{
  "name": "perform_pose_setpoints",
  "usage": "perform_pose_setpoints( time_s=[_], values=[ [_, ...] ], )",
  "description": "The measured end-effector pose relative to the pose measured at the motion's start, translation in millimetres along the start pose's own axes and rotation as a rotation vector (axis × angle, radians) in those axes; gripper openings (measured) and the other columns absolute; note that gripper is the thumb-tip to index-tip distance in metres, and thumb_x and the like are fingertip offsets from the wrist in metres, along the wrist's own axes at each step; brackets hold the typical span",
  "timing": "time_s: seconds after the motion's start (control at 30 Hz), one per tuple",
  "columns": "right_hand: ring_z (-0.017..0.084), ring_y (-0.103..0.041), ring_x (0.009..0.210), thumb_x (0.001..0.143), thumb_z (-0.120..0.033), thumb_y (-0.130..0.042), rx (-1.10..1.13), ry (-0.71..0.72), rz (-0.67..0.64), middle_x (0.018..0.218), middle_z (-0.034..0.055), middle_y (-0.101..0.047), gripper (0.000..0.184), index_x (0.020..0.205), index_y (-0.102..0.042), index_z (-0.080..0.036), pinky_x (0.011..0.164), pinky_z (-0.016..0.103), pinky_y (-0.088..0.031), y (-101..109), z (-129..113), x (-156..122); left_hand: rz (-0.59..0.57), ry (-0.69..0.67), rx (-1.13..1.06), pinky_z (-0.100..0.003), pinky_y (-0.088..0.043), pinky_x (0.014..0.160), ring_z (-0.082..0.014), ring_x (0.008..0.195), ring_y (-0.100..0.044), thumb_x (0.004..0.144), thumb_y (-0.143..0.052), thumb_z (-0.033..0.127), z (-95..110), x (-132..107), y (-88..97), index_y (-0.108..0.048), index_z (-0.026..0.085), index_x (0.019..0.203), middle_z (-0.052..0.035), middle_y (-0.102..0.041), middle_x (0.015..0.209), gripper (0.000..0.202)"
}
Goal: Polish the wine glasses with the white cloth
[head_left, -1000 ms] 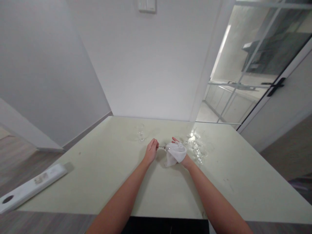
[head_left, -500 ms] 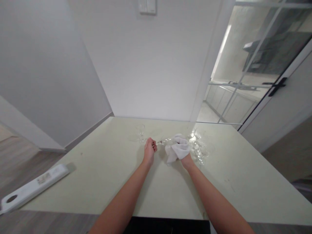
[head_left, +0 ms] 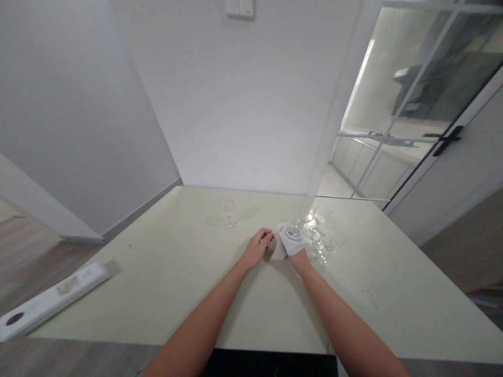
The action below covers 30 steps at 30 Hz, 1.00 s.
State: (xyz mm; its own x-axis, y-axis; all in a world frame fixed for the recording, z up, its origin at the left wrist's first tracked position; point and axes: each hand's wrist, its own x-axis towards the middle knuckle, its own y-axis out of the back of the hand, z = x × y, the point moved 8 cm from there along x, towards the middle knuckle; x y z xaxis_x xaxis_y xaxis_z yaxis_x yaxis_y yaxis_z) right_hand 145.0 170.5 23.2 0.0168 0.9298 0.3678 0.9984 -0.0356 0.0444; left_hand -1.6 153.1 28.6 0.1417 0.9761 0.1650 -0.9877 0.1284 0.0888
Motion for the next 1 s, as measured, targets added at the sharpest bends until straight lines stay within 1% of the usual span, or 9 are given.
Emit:
perform_pose_setpoints(
  time_s=[0.07,0.13,0.27,0.43,0.53,0.67,0.73,0.9,1.0],
  values=[
    [0.021,-0.065,0.076,0.079,-0.04,-0.063,-0.046,0.013,-0.045,0.081,0.007,-0.072,0.022,0.078,-0.069,-0.018,0.077,0.035,-0.052,-6,-4,-1,0.128,-0.124,0.066,-0.026,-0.043,0.072,-0.0164,0.087,-0.056,0.082,-0.058,0.047,13,1,16.7,-0.059,0.019,0.091,-0.0026,-0.061,0.09,0.03],
    [0.02,-0.065,0.073,0.079,-0.036,-0.062,-0.096,0.046,-0.167,0.08,0.0064,-0.072,0.019,0.078,-0.069,-0.018,0.073,0.033,-0.053,-23,-8,-6,0.141,-0.214,0.068,-0.027,-0.043,0.074,-0.0164,0.088,-0.057,0.078,-0.065,0.044,22,1,21.5,-0.058,0.019,0.095,-0.0035,-0.06,0.092,0.032],
    [0.018,-0.065,0.074,0.079,-0.031,-0.059,-0.15,0.125,-0.414,0.082,0.0042,-0.072,0.015,0.083,-0.07,-0.02,0.079,0.032,-0.053,-54,-13,-20,0.055,-0.225,-0.026,-0.028,-0.044,0.077,-0.018,0.09,-0.059,0.065,-0.08,0.038,23,-1,15.6,-0.055,0.018,0.103,-0.0065,-0.062,0.099,0.05],
    [0.02,-0.064,0.101,0.084,-0.036,-0.057,-0.037,0.097,-0.569,0.102,0.0048,-0.072,0.023,0.1,-0.069,-0.024,0.101,0.038,-0.044,-54,-8,-34,-0.158,-0.132,-0.36,-0.035,-0.046,0.082,-0.0219,0.093,-0.064,0.071,-0.075,0.044,17,-3,0.4,-0.049,0.017,0.115,-0.0127,-0.067,0.105,0.057],
    [0.021,-0.063,0.105,0.083,-0.039,-0.059,-0.003,0.054,-0.572,0.111,0.0057,-0.07,0.027,0.105,-0.067,-0.024,0.103,0.039,-0.043,-51,-3,-34,-0.205,-0.119,-0.431,-0.036,-0.045,0.086,-0.0239,0.099,-0.063,0.072,-0.074,0.045,15,-2,-1.0,-0.051,0.018,0.117,-0.0142,-0.066,0.111,0.057],
    [0.021,-0.066,0.097,0.082,-0.04,-0.061,-0.011,0.03,-0.544,0.102,0.0059,-0.072,0.025,0.098,-0.069,-0.023,0.1,0.039,-0.045,-56,-2,-30,-0.06,-0.111,-0.324,-0.029,-0.046,0.08,-0.0197,0.095,-0.06,0.064,-0.081,0.039,10,2,10.0,-0.058,0.018,0.115,-0.0107,-0.063,0.109,0.06],
    [0.021,-0.065,0.099,0.081,-0.039,-0.063,-0.002,0.034,-0.552,0.103,0.0064,-0.072,0.025,0.098,-0.069,-0.022,0.102,0.04,-0.043,-56,-2,-31,-0.032,-0.082,-0.305,-0.029,-0.046,0.08,-0.0186,0.092,-0.061,0.064,-0.082,0.035,9,2,11.8,-0.059,0.018,0.114,-0.0095,-0.064,0.105,0.058],
    [0.022,-0.061,0.11,0.079,-0.04,-0.064,0.068,-0.07,-0.542,0.113,0.0064,-0.069,0.032,0.107,-0.067,-0.024,0.106,0.043,-0.039,-49,1,-37,-0.183,-0.06,-0.432,-0.035,-0.045,0.086,-0.0213,0.095,-0.062,0.07,-0.075,0.044,15,-2,0.0,-0.057,0.016,0.117,-0.0129,-0.066,0.109,0.058],
    [0.023,-0.059,0.112,0.079,-0.042,-0.063,0.042,-0.01,-0.558,0.107,0.0053,-0.071,0.025,0.096,-0.07,-0.025,0.109,0.042,-0.035,-55,-9,-36,-0.133,-0.065,-0.363,-0.03,-0.046,0.079,-0.0192,0.092,-0.061,0.063,-0.08,0.043,14,-1,1.8,-0.058,0.017,0.117,-0.0104,-0.065,0.106,0.064]
  ],
)
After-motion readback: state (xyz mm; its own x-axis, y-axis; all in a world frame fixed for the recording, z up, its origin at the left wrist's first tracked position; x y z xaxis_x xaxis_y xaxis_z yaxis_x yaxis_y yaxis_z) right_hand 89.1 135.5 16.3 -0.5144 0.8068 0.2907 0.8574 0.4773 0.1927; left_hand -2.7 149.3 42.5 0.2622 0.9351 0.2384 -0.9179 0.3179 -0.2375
